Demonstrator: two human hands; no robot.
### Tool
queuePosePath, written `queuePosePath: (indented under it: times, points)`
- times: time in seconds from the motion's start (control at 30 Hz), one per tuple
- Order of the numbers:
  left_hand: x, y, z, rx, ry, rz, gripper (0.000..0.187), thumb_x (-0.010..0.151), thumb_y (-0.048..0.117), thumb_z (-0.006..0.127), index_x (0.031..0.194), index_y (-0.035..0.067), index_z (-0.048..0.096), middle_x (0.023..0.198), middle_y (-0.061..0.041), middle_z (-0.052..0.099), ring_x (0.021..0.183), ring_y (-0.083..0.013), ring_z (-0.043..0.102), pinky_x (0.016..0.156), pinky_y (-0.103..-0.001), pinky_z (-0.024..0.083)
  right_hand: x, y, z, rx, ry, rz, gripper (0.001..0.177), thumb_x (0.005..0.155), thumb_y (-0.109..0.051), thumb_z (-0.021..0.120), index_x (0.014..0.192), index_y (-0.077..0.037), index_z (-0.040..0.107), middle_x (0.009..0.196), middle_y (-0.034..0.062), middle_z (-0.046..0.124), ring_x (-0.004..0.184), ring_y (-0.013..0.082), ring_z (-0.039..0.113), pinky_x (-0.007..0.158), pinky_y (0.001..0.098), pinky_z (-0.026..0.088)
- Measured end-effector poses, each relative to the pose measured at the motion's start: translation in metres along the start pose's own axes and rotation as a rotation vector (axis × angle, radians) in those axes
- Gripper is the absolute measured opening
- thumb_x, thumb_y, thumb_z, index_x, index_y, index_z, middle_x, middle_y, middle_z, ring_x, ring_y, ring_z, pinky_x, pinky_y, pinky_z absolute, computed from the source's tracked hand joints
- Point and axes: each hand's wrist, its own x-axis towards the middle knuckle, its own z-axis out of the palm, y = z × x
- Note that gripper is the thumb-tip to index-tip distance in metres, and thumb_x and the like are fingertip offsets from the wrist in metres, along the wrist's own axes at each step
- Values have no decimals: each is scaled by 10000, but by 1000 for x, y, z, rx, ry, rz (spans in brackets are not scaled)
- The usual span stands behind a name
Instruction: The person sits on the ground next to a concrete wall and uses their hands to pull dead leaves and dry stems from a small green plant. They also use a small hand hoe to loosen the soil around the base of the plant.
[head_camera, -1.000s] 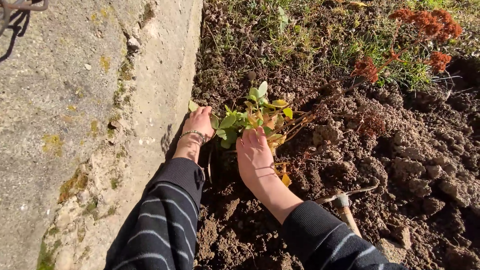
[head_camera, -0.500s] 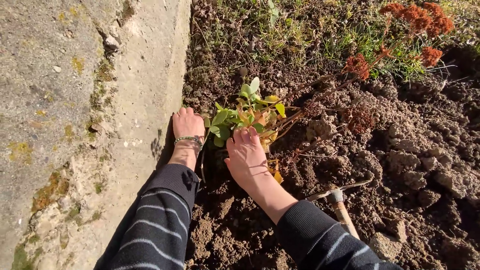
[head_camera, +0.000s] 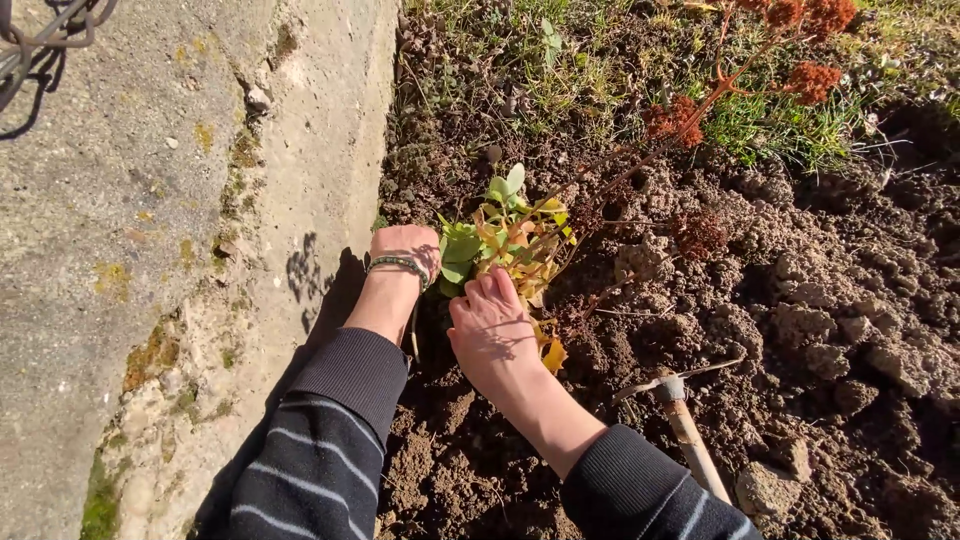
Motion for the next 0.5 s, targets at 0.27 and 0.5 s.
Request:
queuePosePath:
  times: [0.27,0.5]
  points:
    - [-71,41,17,-665,-98,-474,274,966,233,488,777,183,680,790,27,717,760,-137,706,651,-262,542,-64,-20,-30,412,295,22,166,928,-194,629,962,-43,687,966,143,696,957,328,636,1076,513,385]
    - [-160,42,-30,-834,88,-433,525,1077,509,270,820,183,591,553,-9,535,475,-186,484,416,-314,300,-102,-13,-60,751,-101,411,326,971,-387,587,1208,-189,692,1002,-10,741,772,233,721,882,396,473]
